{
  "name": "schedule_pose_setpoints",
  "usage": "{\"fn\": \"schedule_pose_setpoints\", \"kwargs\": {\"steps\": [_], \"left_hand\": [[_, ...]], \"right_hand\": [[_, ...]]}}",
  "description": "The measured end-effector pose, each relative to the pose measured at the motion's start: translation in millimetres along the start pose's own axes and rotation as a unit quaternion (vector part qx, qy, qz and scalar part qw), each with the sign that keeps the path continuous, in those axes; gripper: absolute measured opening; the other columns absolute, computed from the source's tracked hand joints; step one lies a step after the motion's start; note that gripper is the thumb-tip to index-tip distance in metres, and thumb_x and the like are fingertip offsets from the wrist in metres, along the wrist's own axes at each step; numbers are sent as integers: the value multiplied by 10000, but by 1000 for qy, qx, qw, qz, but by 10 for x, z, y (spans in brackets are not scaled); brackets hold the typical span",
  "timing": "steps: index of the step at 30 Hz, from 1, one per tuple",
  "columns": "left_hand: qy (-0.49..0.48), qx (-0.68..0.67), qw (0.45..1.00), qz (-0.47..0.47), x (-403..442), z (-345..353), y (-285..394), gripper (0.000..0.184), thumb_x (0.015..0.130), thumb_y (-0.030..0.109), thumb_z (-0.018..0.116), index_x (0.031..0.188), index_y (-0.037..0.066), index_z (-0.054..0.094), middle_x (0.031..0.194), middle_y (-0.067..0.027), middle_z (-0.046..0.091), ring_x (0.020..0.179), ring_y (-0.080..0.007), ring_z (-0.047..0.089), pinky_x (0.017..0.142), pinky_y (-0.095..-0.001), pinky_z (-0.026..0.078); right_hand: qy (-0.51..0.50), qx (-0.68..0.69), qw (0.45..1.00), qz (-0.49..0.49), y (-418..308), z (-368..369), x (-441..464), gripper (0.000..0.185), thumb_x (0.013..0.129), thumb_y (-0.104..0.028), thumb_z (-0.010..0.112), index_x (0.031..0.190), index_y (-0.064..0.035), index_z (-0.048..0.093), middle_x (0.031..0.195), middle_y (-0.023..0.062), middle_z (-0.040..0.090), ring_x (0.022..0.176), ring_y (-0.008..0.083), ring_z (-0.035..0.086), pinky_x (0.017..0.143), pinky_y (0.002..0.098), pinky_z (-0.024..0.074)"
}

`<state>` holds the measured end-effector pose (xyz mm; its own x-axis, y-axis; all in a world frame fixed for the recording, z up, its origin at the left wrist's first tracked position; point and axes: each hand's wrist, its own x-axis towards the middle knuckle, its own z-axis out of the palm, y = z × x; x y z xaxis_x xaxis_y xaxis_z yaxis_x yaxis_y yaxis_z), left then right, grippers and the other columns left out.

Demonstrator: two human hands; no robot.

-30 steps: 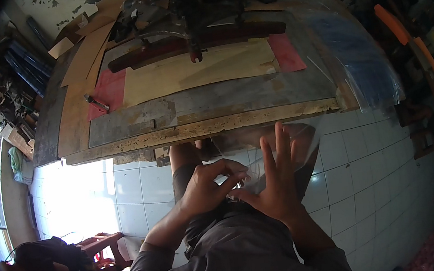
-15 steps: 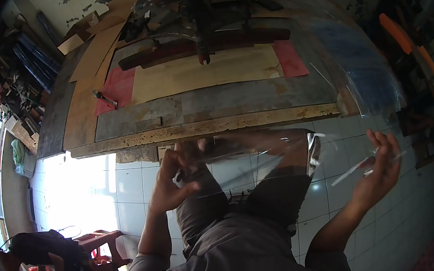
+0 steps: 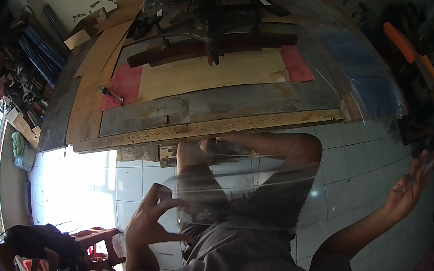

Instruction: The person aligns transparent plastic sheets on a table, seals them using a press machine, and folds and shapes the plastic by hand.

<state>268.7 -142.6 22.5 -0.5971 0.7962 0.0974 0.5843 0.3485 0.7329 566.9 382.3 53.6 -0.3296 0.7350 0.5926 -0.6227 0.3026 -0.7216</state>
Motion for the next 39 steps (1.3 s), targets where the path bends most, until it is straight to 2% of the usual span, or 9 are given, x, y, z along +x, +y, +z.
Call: {"fn": "schedule_pose_setpoints", "kwargs": {"steps": [11,16,20,24,26,31,34,37,39], "left_hand": [[78,95,991,-61,-22,281,-180,378,662,231,958,1008,187,812,1244,-139,603,1146,-341,629,915,-460,552],[40,-2,995,94,-19,-158,-132,309,739,162,915,1027,142,806,1353,-198,537,1230,-366,607,1015,-490,500],[-28,-58,996,57,-51,-407,-131,221,805,142,864,1005,77,799,1452,-201,586,1308,-373,595,1045,-478,495],[-142,-102,984,10,-108,-656,-235,130,889,96,794,1010,47,788,1090,-123,777,1058,-314,739,948,-454,563],[-153,-119,979,63,-77,-692,-361,153,1004,125,684,1064,8,762,1028,-143,784,947,-303,769,877,-412,589],[-152,-142,977,-39,271,-460,-217,193,1068,117,577,1164,4,701,1061,-145,772,979,-318,761,886,-401,578],[-153,6,988,-11,376,-273,-213,183,1053,65,566,1181,67,698,1143,-82,765,1075,-280,725,958,-402,540],[-132,124,981,68,368,-133,-189,179,1046,70,574,1179,82,694,1179,-55,755,1132,-265,686,1001,-397,508],[-137,130,979,80,376,-93,-151,161,1052,89,575,1163,77,691,1175,-58,748,1131,-275,667,1000,-402,500]], "right_hand": [[-220,348,904,118,-537,-422,-26,676,1124,-116,391,1696,-142,31,1689,224,268,1516,330,399,744,328,493],[-88,40,995,17,-624,-430,-129,663,1090,-214,513,1659,-79,200,1513,186,493,1035,157,594,752,288,480],[33,-333,941,58,-598,31,-141,491,1048,-144,582,1530,-89,504,1459,113,545,745,83,509,751,230,454],[-75,-342,925,144,-481,-109,-89,517,1009,-197,639,1481,-20,524,1142,46,563,694,35,439,641,185,386],[-109,-235,957,134,-277,-532,-3,581,1006,-229,642,1504,20,475,1070,55,578,761,31,483,649,157,387],[73,97,975,189,220,-319,-103,567,1079,-251,534,1549,38,405,1526,204,477,1342,222,558,1016,265,500],[92,-138,983,78,419,262,-265,663,1090,-409,512,1574,24,379,1668,229,321,1532,350,369,1221,455,353],[31,-478,869,-128,594,922,-516,749,1071,-540,498,1585,-8,379,1645,185,380,1542,356,333,1253,534,267],[-240,-476,834,-147,715,1213,-722,824,1007,-655,552,1557,-50,449,1639,150,400,1561,338,295,1245,574,252]]}}
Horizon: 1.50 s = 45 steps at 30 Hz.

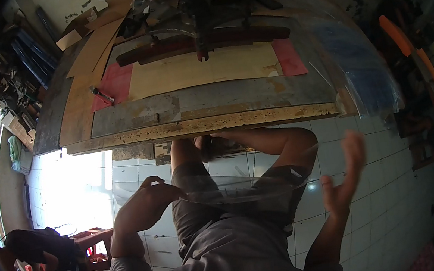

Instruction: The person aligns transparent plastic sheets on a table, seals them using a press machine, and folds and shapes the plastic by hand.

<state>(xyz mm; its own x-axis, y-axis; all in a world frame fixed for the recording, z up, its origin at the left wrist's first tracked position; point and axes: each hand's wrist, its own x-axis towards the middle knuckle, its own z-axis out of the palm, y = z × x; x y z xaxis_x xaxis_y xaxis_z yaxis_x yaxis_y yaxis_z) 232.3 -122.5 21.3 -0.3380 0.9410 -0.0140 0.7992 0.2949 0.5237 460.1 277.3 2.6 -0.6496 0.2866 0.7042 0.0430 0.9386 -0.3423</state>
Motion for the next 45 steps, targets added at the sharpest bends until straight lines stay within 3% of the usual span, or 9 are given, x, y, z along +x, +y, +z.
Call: {"fn": "schedule_pose_setpoints", "kwargs": {"steps": [5,10,11,14,22,25,31,38,45], "left_hand": [[-46,-228,973,2,69,-155,-109,145,1088,149,548,1121,46,644,1057,-105,734,961,-302,669,1000,-425,452],[-290,-470,828,99,-55,-32,-933,207,1075,175,606,1038,-10,692,1002,-124,744,890,-288,688,830,-382,514],[-218,-414,877,109,-60,48,-945,201,1070,170,610,1041,-7,701,994,-122,753,893,-291,692,843,-387,518],[-40,-183,982,7,68,-22,-439,192,1046,161,637,1076,0,736,955,-108,778,953,-305,706,914,-425,530],[11,-305,939,-160,75,0,-262,168,1008,48,667,1138,7,765,974,-100,788,790,-176,743,767,-342,588],[-74,-294,941,-150,115,86,-343,237,1034,130,658,1224,22,750,1078,-112,794,988,-176,745,913,-349,571],[-80,-600,794,-55,79,566,-333,192,1065,185,647,1104,16,729,1228,-79,757,1221,-185,659,1086,-385,488],[-38,-750,660,28,142,811,-280,243,1113,195,525,930,42,571,1157,-254,744,1266,-351,661,1130,-464,443],[59,-769,636,-15,406,630,-86,276,1113,216,522,997,4,657,1059,-197,768,1159,-302,705,1096,-447,477]], "right_hand": [[-408,173,895,45,-281,540,-74,681,872,-541,821,1347,-85,651,1258,137,693,1184,210,656,984,429,533],[-482,382,779,124,-141,388,-64,367,892,-384,858,1002,-69,706,721,-13,639,623,55,555,557,260,419],[-469,449,751,118,-125,344,-49,337,901,-365,855,939,-67,702,661,-35,605,569,32,510,518,246,377],[-443,385,788,184,-58,271,10,282,919,-306,843,911,-65,697,718,-26,661,592,25,541,543,242,412],[-412,385,797,218,-217,-122,263,155,980,-170,760,978,-18,729,753,37,706,548,40,581,521,224,428],[-430,358,792,244,-250,-220,276,105,984,-105,740,1015,-5,738,779,46,716,539,45,586,524,227,439],[-396,348,788,318,-235,-264,144,154,962,-142,770,1044,-18,731,727,16,661,556,38,561,525,228,418],[-486,202,793,307,-185,-288,110,273,945,-226,802,1109,-31,706,710,16,609,614,78,571,591,283,459],[-244,91,965,5,-602,-4,204,511,848,-400,864,1191,-53,710,1144,82,635,1130,264,624,922,380,522]]}}
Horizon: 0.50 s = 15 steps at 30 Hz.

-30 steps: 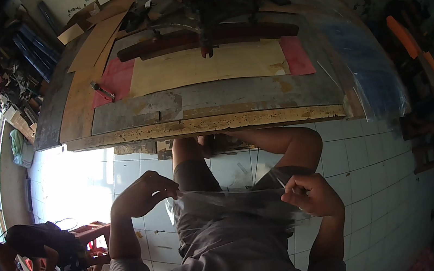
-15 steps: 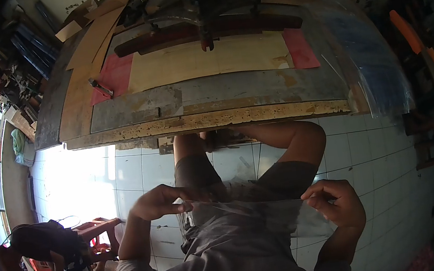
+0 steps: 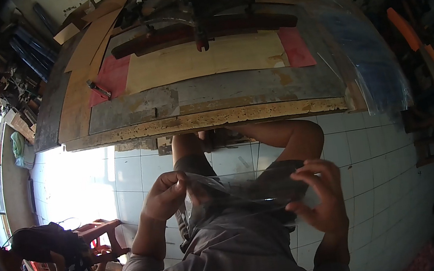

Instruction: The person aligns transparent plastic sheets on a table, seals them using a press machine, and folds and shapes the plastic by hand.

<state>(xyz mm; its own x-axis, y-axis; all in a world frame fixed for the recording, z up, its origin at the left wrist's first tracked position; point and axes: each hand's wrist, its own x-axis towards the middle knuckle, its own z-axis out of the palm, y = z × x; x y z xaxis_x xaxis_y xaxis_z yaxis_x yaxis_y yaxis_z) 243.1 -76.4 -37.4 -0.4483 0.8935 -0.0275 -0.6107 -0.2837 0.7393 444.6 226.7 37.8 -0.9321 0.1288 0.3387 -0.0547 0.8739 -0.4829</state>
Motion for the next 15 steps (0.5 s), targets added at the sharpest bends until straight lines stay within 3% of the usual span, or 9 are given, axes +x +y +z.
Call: {"fn": "schedule_pose_setpoints", "kwargs": {"steps": [2,5,8,11,15], "left_hand": [[5,-25,999,20,115,109,-28,262,1108,228,532,1040,12,662,1051,-192,761,1096,-307,717,1064,-441,500],[35,-104,994,19,277,395,-25,246,1109,227,529,1090,13,650,1002,-191,750,968,-311,741,1033,-470,523],[-12,-8,996,86,458,441,42,323,1125,276,513,1026,6,660,1044,-153,747,1086,-231,709,1013,-357,510],[-1,110,988,111,537,457,248,276,1121,206,527,1114,-33,665,1075,-137,741,1082,-217,709,1004,-360,526],[45,289,946,138,507,552,372,169,1063,91,615,1110,-36,716,1050,-134,739,1024,-195,711,939,-350,539]], "right_hand": [[-54,73,994,-55,-147,155,36,576,814,-439,878,1206,-52,710,1219,85,613,1206,301,596,973,409,515],[30,78,995,-59,-192,613,37,487,843,-332,882,1197,-42,718,1240,103,618,1159,273,643,915,393,565],[127,123,984,-38,-100,810,31,302,906,-143,827,1168,-28,727,1169,127,660,1029,242,714,821,343,611],[112,203,972,-35,-18,732,151,209,939,48,734,1145,12,720,1035,132,699,889,207,730,802,285,608],[118,345,931,20,240,712,280,98,995,16,680,1083,33,717,986,132,758,888,191,749,795,296,604]]}}
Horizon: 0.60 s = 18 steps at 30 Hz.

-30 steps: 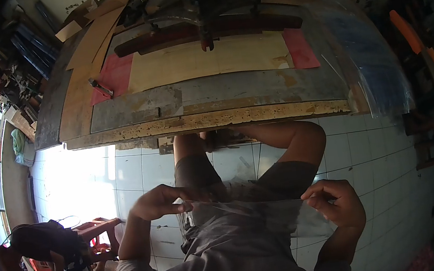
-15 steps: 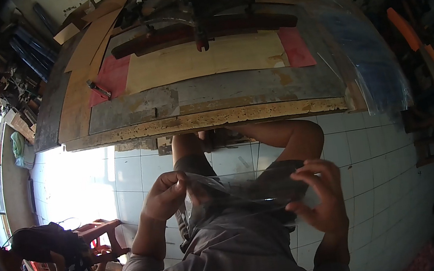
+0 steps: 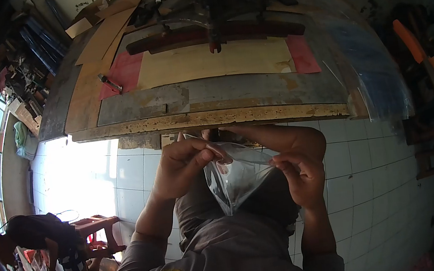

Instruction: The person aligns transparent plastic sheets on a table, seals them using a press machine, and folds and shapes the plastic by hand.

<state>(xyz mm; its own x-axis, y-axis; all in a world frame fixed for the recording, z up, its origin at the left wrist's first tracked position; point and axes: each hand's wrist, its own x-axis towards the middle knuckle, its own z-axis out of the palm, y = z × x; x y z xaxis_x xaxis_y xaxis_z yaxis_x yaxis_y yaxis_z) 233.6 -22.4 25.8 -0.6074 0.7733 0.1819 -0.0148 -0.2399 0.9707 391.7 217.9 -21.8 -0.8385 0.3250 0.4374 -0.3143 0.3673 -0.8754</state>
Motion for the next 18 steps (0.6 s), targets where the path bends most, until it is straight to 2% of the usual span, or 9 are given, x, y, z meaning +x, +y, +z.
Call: {"fn": "schedule_pose_setpoints", "kwargs": {"steps": [1,4,7,9,10,12,13,15,18], "left_hand": [[3,48,999,0,1,19,57,142,1044,70,640,1097,-27,730,1031,-138,738,992,-194,715,910,-347,542],[20,310,936,164,37,76,76,117,936,63,759,1049,37,767,1095,-151,709,992,-222,679,843,-355,511],[127,431,863,232,-18,225,38,130,866,116,813,993,110,783,1296,-209,615,1110,-270,634,849,-394,508],[195,522,780,287,-21,298,68,150,827,163,849,960,149,783,1357,-193,546,1168,-281,584,829,-392,493],[218,536,754,309,21,352,203,161,821,169,852,958,143,772,1232,-142,601,1108,-267,610,818,-381,491],[189,531,759,325,76,348,238,176,827,172,846,971,129,754,1059,-72,664,984,-238,653,779,-366,497],[136,511,788,317,90,302,158,177,839,168,835,985,122,747,1012,-54,672,919,-224,671,749,-363,506],[68,498,812,296,102,304,140,182,861,165,818,1010,107,731,940,-25,689,795,-203,689,687,-357,518],[43,506,816,276,115,341,205,196,885,173,807,1038,89,715,882,-12,713,670,-194,693,610,-356,527]], "right_hand": [[2,30,999,17,54,-23,30,94,1008,8,664,1082,32,715,978,130,756,888,192,747,807,306,603],[-35,105,993,49,193,-131,175,121,1047,-31,615,1119,25,694,1001,121,748,906,188,731,883,325,575],[-137,20,990,22,228,-293,356,180,1061,-84,607,1193,22,667,1073,111,739,909,194,724,900,312,550],[-94,-9,995,15,123,-253,409,226,1066,-131,606,1228,15,665,1113,110,735,936,207,724,894,316,549],[-72,-23,997,11,24,-216,444,250,1069,-155,605,1245,12,664,1132,109,733,949,213,724,890,318,548],[-43,-22,998,-34,-269,-157,535,312,1073,-224,607,1289,-4,658,1158,117,731,1021,225,724,899,330,554],[-29,-23,998,-55,-425,-123,574,344,1075,-258,609,1312,-12,654,1171,121,730,1057,230,723,904,336,556],[-97,-52,990,-93,-699,-19,656,385,1021,-251,694,1319,-12,657,1198,133,728,1106,236,721,920,343,568],[-159,-82,983,-47,-924,160,659,444,930,-188,801,1312,-6,665,1194,126,738,1141,218,709,959,351,549]]}}
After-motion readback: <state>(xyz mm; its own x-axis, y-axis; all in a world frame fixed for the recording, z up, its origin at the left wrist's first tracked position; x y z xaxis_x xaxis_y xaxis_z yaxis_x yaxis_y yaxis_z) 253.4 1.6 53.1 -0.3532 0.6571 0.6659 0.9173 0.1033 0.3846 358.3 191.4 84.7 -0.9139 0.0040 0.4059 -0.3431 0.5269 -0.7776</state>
